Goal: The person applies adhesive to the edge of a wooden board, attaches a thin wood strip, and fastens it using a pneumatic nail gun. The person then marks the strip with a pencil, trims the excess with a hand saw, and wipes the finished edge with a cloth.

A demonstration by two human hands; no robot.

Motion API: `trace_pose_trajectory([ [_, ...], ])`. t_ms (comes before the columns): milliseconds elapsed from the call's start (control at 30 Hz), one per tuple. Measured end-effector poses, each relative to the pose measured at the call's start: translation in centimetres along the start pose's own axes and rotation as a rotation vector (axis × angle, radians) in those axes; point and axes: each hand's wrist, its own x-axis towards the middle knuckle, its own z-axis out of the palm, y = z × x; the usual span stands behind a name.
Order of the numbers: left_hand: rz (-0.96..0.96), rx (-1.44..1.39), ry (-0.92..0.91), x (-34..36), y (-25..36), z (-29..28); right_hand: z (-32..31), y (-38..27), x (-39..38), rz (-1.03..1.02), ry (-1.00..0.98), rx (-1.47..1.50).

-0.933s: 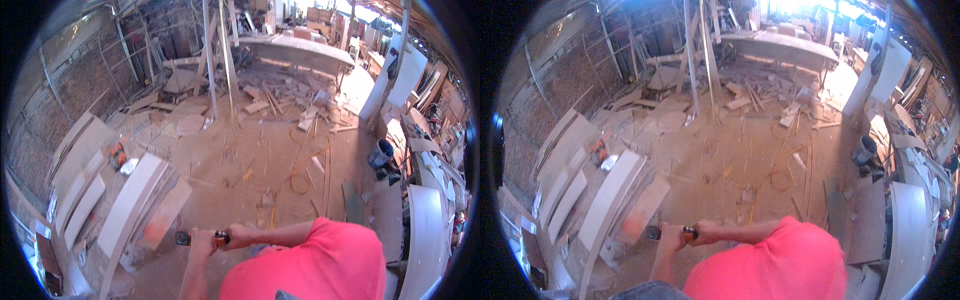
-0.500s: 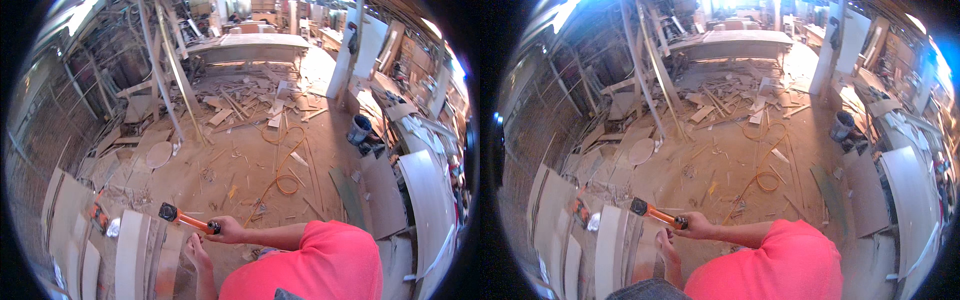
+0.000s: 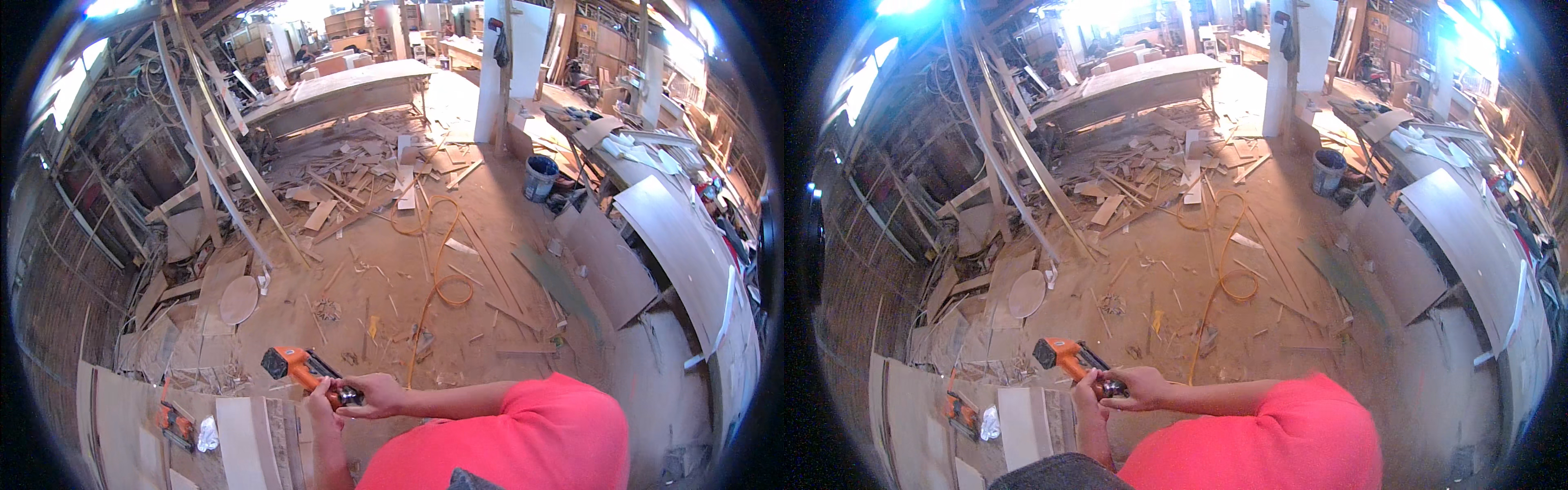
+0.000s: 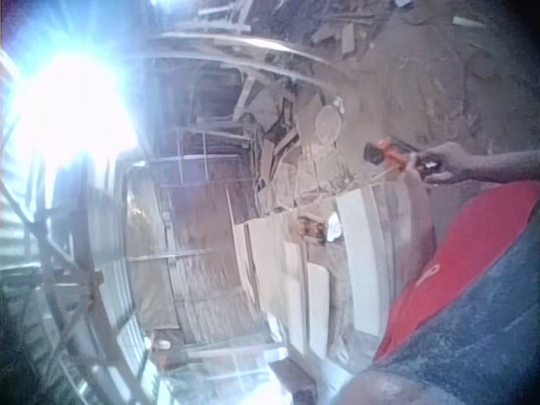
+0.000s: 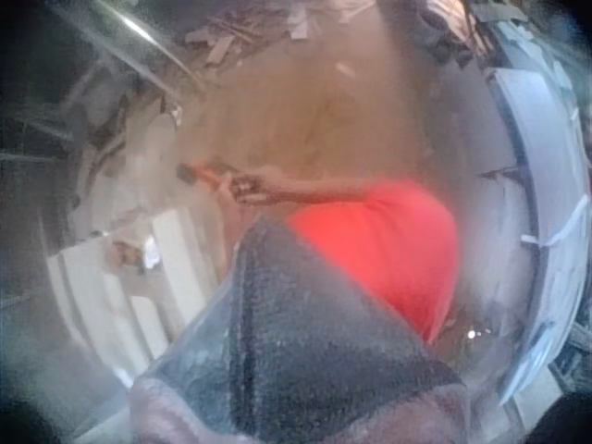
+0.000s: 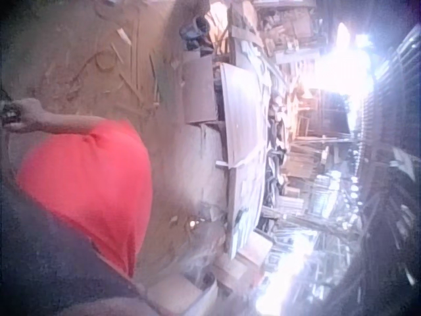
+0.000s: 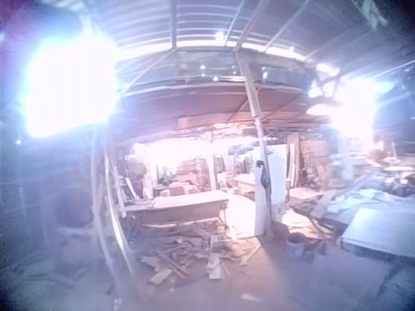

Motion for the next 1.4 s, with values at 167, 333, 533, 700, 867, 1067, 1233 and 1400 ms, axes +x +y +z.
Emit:
trace_pose_trajectory([
  [167,0.063,0.019,0.004,1.3,0.2,-1.8,-2.9,3.1,-2.5,0.213,0.101,0.177],
  [333,0.167,-0.288,-0.113,1.4,4.0,-0.3,-8.9,3.2,-2.5,0.164,0.139,0.085],
  [533,0.324,-0.523,-0.104,-1.7,10.7,7.8,-14.3,0.7,-0.3,-0.096,0.130,-0.063],
  [700,0.500,-0.647,-0.212,-2.7,12.6,10.7,-16.0,-0.5,1.9,-0.111,0.182,0.020],
  [867,0.558,-0.741,-0.258,-3.6,13.5,11.8,-15.6,0.9,3.5,-0.102,0.202,0.125],
  [1067,0.544,-0.733,-0.136,-5.5,13.1,15.1,-15.3,0.0,3.5,-0.107,0.052,0.018],
  [1233,0.564,-0.712,-0.094,-6.1,12.5,14.3,-13.9,-2.1,5.3,-0.240,-0.045,-0.173],
  [1400,0.544,-0.674,-0.088,-6.2,11.7,13.6,-13.1,-3.1,6.4,-0.269,-0.087,-0.226],
])
